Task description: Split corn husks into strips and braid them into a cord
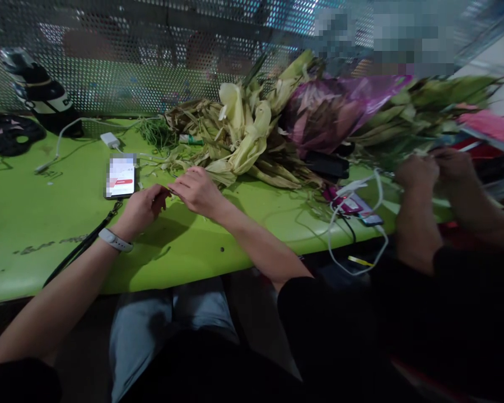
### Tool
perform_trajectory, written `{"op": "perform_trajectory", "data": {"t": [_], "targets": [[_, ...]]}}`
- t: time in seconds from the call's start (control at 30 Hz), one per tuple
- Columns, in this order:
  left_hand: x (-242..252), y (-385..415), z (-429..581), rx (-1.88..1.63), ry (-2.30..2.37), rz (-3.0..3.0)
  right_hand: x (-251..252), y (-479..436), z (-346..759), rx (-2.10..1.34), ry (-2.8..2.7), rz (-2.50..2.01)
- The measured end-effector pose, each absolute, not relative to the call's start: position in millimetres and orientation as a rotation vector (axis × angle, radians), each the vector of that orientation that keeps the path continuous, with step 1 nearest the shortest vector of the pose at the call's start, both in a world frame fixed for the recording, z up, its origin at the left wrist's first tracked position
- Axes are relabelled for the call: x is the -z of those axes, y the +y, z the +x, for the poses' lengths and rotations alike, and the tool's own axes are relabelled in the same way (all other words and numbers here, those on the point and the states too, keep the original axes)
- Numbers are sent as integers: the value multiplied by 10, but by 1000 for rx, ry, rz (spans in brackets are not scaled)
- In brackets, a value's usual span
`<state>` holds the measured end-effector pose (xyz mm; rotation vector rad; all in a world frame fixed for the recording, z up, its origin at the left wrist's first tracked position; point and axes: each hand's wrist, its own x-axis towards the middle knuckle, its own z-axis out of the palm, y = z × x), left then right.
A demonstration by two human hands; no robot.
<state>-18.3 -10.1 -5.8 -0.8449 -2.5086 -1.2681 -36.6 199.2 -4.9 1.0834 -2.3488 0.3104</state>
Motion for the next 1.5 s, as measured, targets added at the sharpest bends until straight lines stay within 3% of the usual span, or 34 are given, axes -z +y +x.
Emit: {"op": "perform_trajectory", "data": {"t": [0.3, 0.63, 0.87, 1.1, 1.2, 1.33, 1.5], "targets": [[35, -74, -173, 1500, -2539, -690, 11, 2040, -364, -675, -2317, 983], [-43, 10, -150, 2398, -2096, -32, -83, 2177, -657, -1322, -2442, 465], [-39, -14, -156, 2588, -1804, 218, -270, 2007, -1497, -1019, -2564, 314], [-36, -78, -221, 2655, -1630, 250, -78, 1562, -2204, -444, -2895, 307], [-38, -84, -223, 2663, -1622, 237, -59, 1540, -2342, -365, -2883, 361], [-32, -79, -219, 2683, -1605, 209, -225, 1737, -2458, -654, -2790, 468], [-36, -69, -231, 2670, -1624, 256, -391, 1932, -2323, -1317, -2668, 353]]}}
